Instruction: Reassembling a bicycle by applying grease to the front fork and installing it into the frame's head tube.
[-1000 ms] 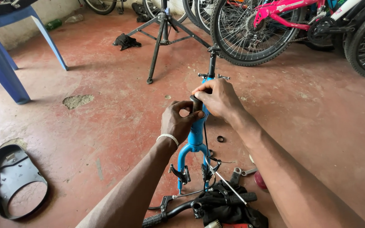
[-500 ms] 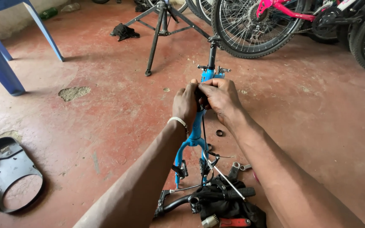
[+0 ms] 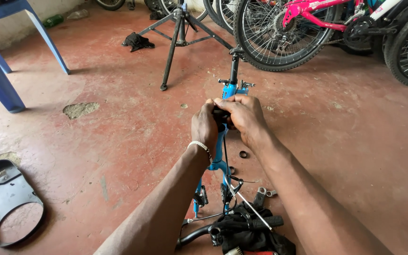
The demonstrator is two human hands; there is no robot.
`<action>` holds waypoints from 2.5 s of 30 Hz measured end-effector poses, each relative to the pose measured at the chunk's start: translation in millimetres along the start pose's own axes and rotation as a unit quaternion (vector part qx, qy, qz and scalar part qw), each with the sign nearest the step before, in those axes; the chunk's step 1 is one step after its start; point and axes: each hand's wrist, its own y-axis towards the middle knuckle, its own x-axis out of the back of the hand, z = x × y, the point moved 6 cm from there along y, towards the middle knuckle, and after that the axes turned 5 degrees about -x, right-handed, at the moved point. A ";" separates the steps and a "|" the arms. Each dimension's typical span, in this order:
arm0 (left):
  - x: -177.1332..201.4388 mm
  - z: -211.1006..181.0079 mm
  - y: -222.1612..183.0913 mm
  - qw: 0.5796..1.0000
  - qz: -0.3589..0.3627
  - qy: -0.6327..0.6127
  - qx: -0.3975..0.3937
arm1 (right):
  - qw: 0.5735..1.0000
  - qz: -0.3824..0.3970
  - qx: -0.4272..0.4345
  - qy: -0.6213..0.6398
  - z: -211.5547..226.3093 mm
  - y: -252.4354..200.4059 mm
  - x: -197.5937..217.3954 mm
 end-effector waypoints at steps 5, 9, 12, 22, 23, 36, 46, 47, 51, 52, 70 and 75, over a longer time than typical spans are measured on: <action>-1.6 2.3 9.0 0.999 -0.004 -0.050 -0.014 | 0.993 -0.041 0.026 -0.107 -12.3 23.4 1.1; -1.3 7.0 25.0 0.996 0.012 0.082 -0.042 | 0.978 -0.060 0.001 -0.201 -22.2 36.0 -1.3; 0.0 -9.8 6.4 0.996 0.016 0.084 -0.022 | 0.998 -0.032 -0.051 -0.029 -35.3 44.3 -8.2; -6.5 -26.8 -25.7 0.996 0.028 0.051 0.067 | 0.988 0.037 -0.135 0.057 -21.8 28.1 -1.6; -9.4 -15.4 -20.3 0.994 0.051 -0.057 0.081 | 0.989 0.033 -0.131 0.063 -21.8 27.1 -1.2; -6.1 -27.7 -24.7 0.993 0.038 0.024 0.105 | 0.996 0.020 -0.089 0.002 -26.5 24.3 1.1; 3.4 -18.7 -14.7 0.989 0.029 0.109 0.093 | 0.987 0.040 -0.147 0.044 -35.8 -1.5 -11.2; 4.6 -19.6 -21.0 0.992 0.014 0.041 0.119 | 0.986 0.046 -0.153 0.047 -39.6 -2.3 -15.4; 10.9 -29.8 -42.9 0.990 -0.005 -0.002 0.138 | 0.982 0.059 -0.168 0.056 -49.5 1.1 -23.6; 11.7 -26.9 -45.1 0.990 -0.004 -0.001 0.141 | 0.982 0.057 -0.170 0.056 -53.7 -0.2 -22.0; 21.6 10.6 -23.1 0.988 0.095 0.119 0.030 | 0.996 0.067 -0.006 -0.059 -53.4 -14.1 -7.2; 23.3 13.2 -15.2 0.981 0.126 0.146 0.005 | 0.993 0.085 0.063 -0.055 -33.4 -31.0 -10.2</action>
